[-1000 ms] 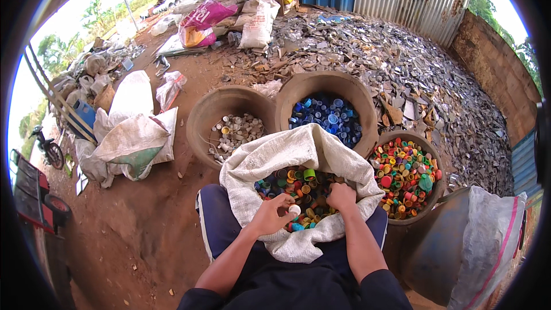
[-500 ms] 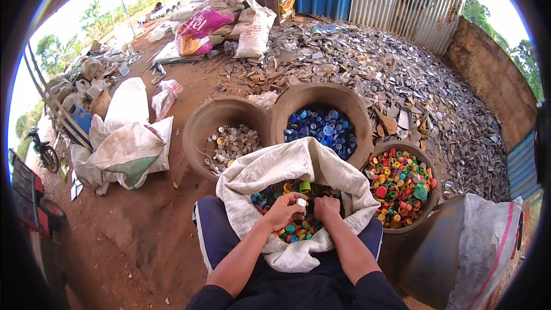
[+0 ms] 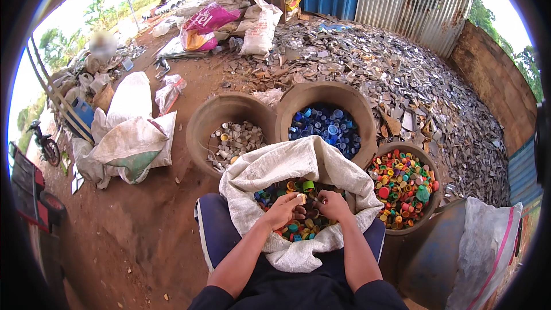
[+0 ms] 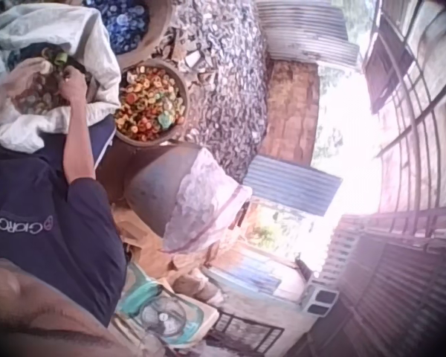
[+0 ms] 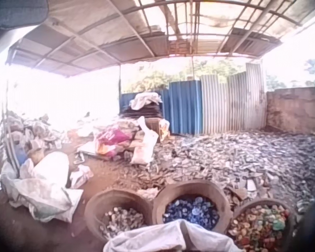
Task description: The person sorts plastic bottle caps from a white sack on their lap into three nearby bowls by color. They pick caps from the sack and place them into bowls containing blue, multicolored, and white caps.
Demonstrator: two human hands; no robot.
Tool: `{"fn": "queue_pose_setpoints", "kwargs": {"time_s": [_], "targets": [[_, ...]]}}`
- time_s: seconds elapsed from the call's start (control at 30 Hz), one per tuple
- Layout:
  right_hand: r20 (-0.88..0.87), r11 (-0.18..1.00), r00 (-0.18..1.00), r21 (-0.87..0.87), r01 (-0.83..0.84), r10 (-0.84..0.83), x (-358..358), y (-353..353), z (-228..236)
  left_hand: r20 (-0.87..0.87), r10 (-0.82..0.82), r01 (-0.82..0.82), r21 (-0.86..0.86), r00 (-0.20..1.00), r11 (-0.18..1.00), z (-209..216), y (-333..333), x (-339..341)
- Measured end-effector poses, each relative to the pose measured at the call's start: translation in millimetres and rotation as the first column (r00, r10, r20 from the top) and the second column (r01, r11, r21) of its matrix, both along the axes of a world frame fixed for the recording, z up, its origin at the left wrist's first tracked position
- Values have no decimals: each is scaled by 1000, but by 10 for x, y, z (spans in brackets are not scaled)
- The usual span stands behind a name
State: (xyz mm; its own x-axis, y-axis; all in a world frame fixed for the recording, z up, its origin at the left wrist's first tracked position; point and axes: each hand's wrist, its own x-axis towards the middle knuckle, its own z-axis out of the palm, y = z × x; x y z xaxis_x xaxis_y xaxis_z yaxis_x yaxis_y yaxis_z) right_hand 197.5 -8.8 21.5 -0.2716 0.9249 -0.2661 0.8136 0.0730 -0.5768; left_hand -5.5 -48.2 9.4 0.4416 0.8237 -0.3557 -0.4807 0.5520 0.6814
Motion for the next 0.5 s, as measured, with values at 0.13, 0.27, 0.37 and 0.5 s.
{"fn": "queue_pose_setpoints", "kwargs": {"time_s": [0.13, 0.27, 0.37, 0.5], "targets": [[-313, 997, 950, -76, -24, -1, -11, -180, 328, -43, 101, -103, -42, 994, 994, -15, 37, 79], [-469, 989, 875, 136, -67, 123, -265, -339, 393, -49, 180, -186, -152, 982, 971, -90, 47, 208], [-486, 991, 866, 117, -68, 117, -376, -356, 393, -7, 227, -224, -192, 974, 955, -379, 45, 193], [-451, 995, 887, 66, -78, 100, -331, -331, 314, -100, 269, -284, -205, 958, 937, -170, 17, 241]]}}
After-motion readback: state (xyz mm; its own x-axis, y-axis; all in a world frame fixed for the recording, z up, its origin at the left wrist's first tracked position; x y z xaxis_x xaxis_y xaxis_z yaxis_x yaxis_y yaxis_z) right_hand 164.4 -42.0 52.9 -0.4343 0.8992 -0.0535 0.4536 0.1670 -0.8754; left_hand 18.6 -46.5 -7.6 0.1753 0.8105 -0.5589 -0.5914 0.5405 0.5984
